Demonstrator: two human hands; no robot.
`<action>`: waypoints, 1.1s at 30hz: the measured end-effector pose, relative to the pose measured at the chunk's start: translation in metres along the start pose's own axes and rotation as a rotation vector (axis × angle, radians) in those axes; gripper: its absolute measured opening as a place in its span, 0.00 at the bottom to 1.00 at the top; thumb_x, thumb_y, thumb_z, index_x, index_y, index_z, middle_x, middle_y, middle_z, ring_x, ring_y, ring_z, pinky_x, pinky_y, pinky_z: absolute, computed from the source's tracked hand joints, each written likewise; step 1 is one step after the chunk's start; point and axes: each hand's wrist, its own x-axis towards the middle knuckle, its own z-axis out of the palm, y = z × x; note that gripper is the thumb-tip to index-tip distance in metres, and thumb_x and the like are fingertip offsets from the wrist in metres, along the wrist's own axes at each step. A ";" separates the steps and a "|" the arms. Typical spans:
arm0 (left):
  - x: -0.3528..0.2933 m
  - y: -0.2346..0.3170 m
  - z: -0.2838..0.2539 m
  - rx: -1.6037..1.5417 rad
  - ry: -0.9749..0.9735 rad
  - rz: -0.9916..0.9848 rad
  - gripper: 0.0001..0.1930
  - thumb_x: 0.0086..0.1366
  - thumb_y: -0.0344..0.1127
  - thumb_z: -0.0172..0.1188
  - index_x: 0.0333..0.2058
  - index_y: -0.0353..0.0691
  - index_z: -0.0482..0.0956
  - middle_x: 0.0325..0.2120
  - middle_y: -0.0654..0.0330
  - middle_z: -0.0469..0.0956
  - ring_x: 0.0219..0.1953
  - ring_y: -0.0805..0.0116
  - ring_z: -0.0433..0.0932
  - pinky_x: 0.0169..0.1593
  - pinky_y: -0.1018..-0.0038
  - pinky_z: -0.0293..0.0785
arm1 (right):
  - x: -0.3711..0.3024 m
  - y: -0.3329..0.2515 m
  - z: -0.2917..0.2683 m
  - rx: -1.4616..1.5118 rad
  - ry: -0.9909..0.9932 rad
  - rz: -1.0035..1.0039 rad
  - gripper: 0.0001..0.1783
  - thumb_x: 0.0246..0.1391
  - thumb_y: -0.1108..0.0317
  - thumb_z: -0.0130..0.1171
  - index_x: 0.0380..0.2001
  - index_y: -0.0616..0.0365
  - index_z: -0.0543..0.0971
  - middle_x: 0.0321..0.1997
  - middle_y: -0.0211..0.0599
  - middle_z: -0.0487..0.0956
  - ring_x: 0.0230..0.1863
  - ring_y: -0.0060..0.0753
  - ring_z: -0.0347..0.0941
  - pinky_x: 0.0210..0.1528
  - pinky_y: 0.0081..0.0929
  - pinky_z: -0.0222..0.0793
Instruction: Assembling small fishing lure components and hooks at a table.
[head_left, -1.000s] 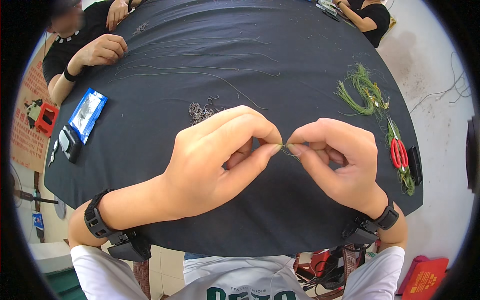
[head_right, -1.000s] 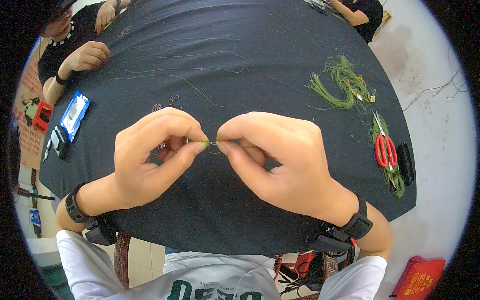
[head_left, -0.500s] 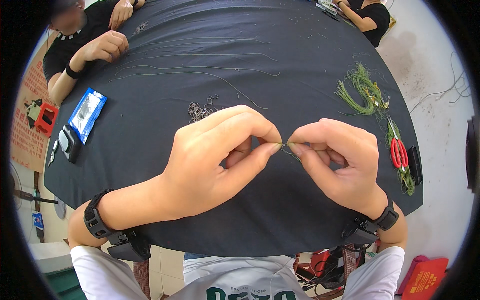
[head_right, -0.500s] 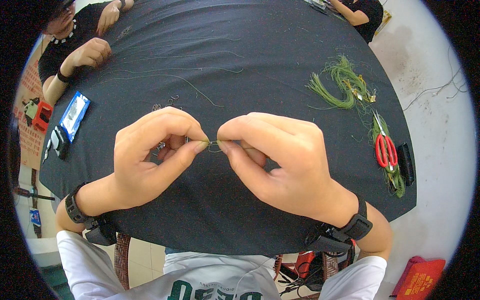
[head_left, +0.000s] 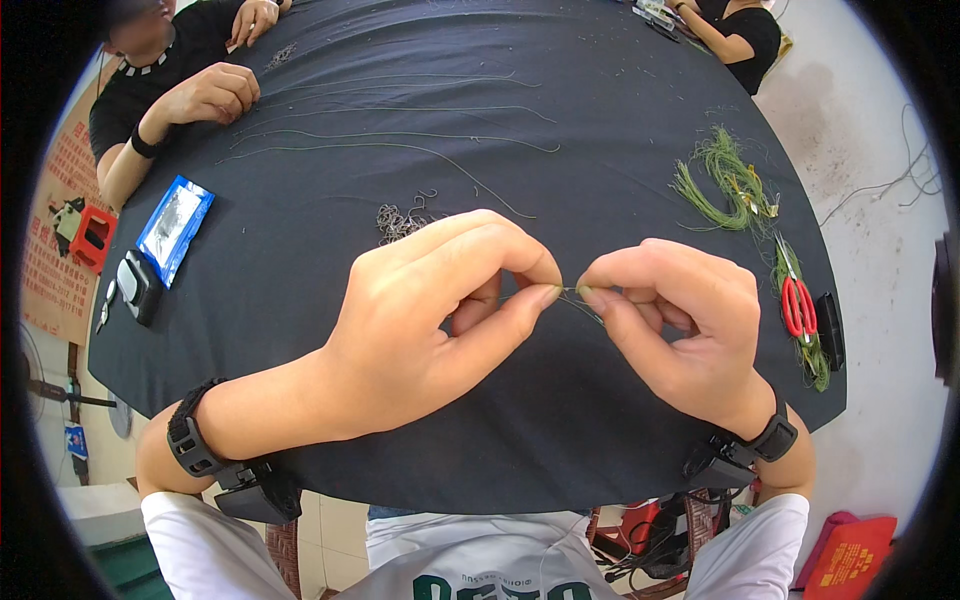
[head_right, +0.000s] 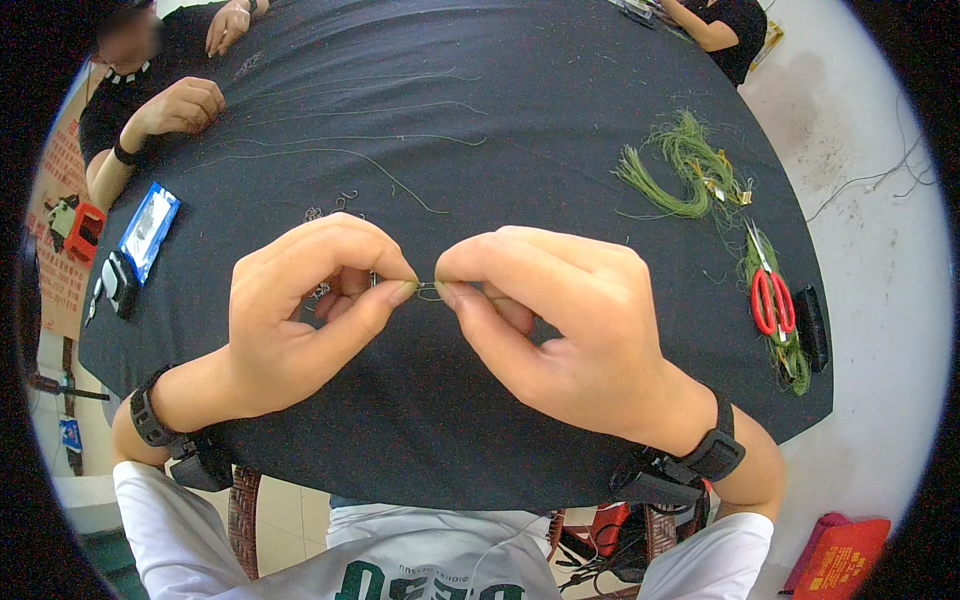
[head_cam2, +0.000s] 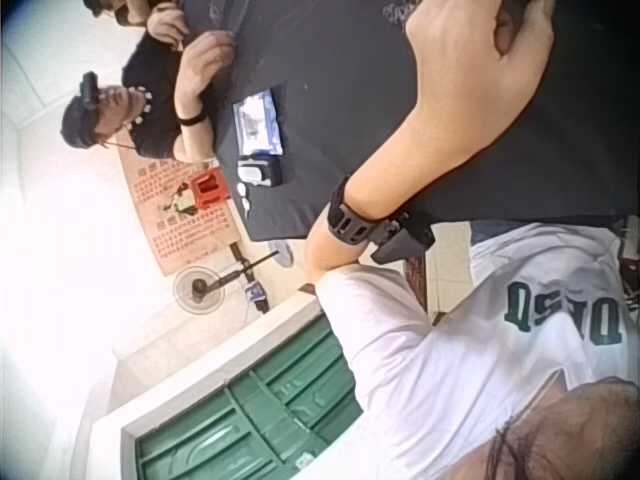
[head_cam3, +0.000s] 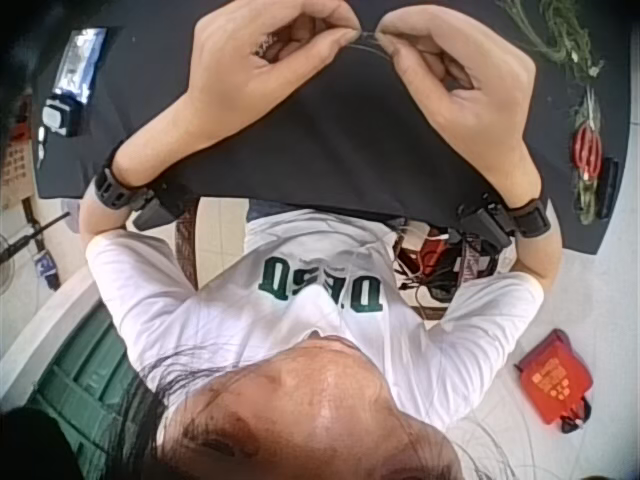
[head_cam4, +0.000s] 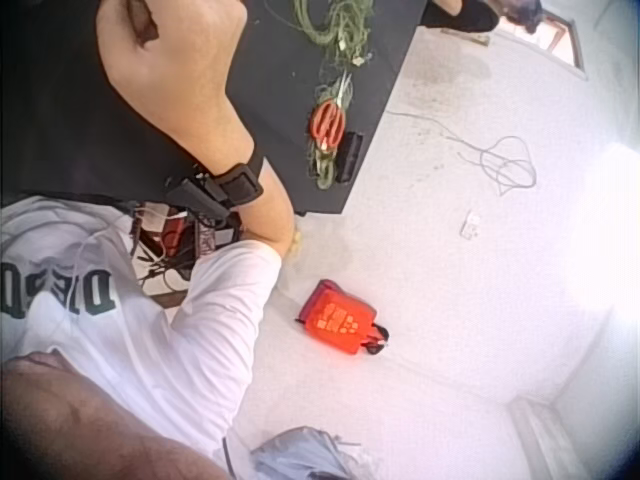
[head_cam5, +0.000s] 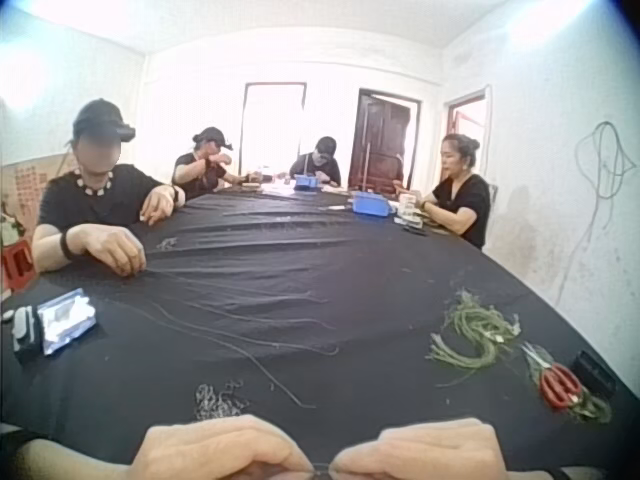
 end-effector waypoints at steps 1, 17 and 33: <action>0.000 0.001 0.000 0.002 0.001 -0.001 0.06 0.52 0.20 0.61 0.29 0.36 0.77 0.27 0.64 0.75 0.18 0.85 0.63 0.20 0.85 0.56 | 0.000 0.000 0.000 0.002 0.000 -0.002 0.08 0.40 0.83 0.58 0.27 0.59 0.77 0.19 0.31 0.72 0.14 0.19 0.62 0.18 0.18 0.58; 0.000 -0.001 0.001 -0.001 0.005 -0.023 0.06 0.53 0.19 0.59 0.30 0.34 0.76 0.26 0.63 0.74 0.19 0.84 0.63 0.21 0.85 0.56 | 0.001 -0.003 -0.004 0.012 -0.024 -0.043 0.07 0.39 0.80 0.62 0.26 0.60 0.77 0.15 0.30 0.69 0.13 0.21 0.62 0.16 0.18 0.56; -0.002 0.000 -0.003 -0.097 -0.030 -0.152 0.04 0.57 0.18 0.57 0.32 0.32 0.75 0.26 0.65 0.73 0.22 0.88 0.65 0.23 0.88 0.57 | -0.003 0.000 0.002 -0.020 0.067 0.105 0.06 0.43 0.80 0.61 0.28 0.60 0.78 0.20 0.33 0.75 0.13 0.18 0.64 0.16 0.17 0.57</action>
